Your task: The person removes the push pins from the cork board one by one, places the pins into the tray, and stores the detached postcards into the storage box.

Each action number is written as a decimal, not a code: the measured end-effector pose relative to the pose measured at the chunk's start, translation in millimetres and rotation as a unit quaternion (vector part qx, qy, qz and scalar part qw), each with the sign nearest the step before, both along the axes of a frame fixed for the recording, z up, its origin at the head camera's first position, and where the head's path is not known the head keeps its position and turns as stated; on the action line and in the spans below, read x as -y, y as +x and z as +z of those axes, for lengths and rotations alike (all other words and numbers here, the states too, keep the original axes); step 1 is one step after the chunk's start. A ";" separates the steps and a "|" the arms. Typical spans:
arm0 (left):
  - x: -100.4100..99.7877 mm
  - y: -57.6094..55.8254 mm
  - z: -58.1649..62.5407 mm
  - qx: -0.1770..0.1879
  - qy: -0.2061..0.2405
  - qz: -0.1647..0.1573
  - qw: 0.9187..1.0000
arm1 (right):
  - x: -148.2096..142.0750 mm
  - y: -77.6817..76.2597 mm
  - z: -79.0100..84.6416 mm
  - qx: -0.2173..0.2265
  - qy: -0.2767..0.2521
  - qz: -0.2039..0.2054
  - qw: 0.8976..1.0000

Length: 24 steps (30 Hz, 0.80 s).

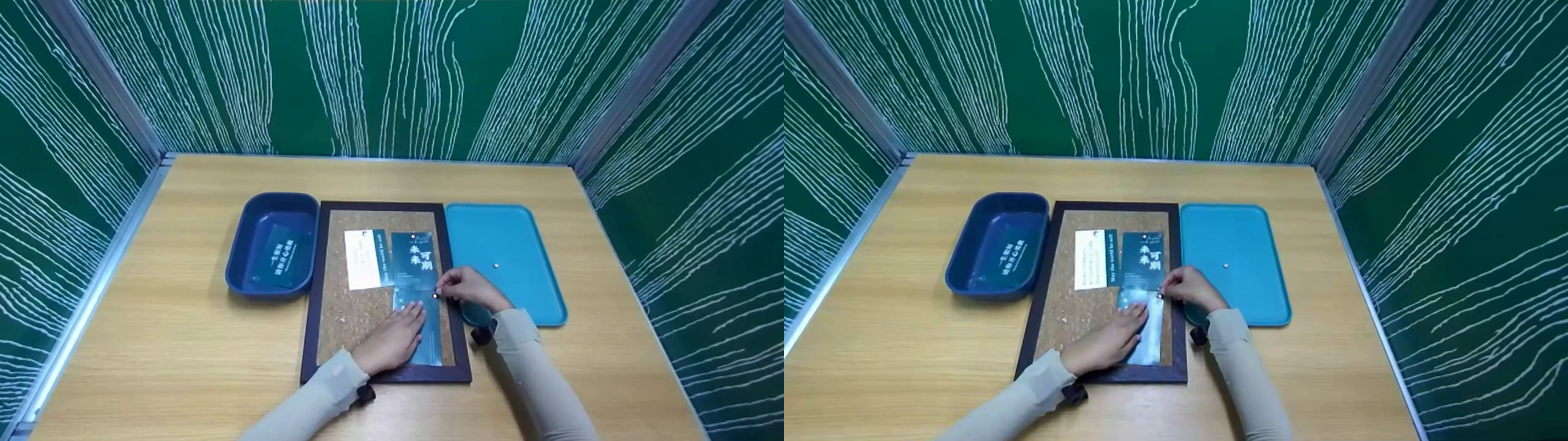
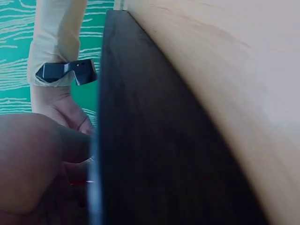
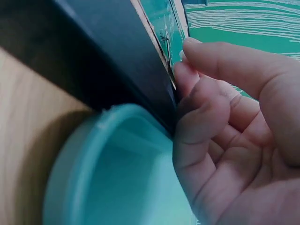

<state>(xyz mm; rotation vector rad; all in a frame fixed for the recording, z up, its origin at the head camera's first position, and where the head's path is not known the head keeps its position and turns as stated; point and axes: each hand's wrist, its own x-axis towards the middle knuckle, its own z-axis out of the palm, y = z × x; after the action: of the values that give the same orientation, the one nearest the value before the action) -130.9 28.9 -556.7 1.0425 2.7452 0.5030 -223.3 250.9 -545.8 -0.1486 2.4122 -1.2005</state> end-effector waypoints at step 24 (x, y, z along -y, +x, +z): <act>0.6 -3.8 1.4 -0.024 -0.046 -0.025 0.998 | 7.3 3.5 -4.8 -0.054 0.029 0.027 0.998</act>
<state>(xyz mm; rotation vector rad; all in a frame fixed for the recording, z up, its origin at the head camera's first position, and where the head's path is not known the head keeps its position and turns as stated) -134.8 28.3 -555.3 1.1115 2.7468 0.3457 -219.7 243.5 -550.5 -0.2650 2.5161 -1.1249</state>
